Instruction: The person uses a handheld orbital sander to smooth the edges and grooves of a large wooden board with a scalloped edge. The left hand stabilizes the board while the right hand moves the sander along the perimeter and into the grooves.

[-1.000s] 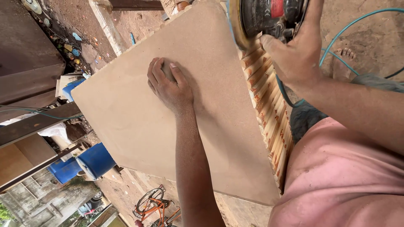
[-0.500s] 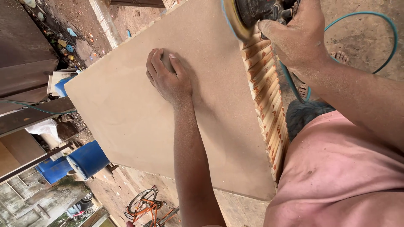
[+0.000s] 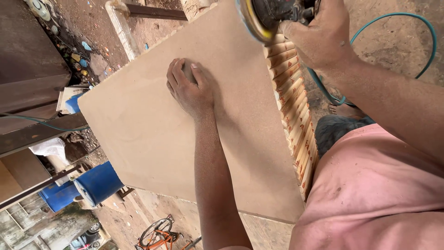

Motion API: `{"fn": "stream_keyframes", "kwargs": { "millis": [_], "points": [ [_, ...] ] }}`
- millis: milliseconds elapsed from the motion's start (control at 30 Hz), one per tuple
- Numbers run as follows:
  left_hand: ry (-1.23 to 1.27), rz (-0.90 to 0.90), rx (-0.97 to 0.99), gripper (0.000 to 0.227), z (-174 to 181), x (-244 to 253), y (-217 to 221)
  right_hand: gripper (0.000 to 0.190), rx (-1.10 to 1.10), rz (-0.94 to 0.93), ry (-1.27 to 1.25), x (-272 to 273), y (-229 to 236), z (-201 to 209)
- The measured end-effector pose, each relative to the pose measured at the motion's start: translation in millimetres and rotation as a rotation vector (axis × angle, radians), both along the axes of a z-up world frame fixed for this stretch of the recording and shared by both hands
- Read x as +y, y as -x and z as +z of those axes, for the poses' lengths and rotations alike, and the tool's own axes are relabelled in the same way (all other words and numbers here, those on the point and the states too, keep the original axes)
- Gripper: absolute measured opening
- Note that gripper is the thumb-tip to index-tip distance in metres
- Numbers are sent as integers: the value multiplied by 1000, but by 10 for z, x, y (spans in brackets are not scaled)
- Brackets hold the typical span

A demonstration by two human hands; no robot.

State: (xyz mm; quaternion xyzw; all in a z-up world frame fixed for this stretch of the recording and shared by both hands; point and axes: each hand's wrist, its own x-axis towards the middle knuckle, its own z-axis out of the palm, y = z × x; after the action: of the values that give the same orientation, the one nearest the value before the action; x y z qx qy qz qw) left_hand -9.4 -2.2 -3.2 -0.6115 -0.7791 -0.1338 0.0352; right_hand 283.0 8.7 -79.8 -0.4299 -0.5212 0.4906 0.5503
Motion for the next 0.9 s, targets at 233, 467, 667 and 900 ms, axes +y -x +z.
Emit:
{"fn": "stream_keyframes", "kwargs": {
  "millis": [233,467,667,900],
  "points": [
    [9,-6,-5,33,25,11,-18,36,211,-59,109,8,51,-348],
    [17,2,-11,31,-17,20,-15,46,63,-224,-107,-109,238,-257],
    [15,0,-16,31,5,-15,-21,60,96,-281,-68,-185,318,-456],
    [-61,-58,-39,29,0,12,-67,91,46,-337,-1,-388,315,-379]
  ]
}}
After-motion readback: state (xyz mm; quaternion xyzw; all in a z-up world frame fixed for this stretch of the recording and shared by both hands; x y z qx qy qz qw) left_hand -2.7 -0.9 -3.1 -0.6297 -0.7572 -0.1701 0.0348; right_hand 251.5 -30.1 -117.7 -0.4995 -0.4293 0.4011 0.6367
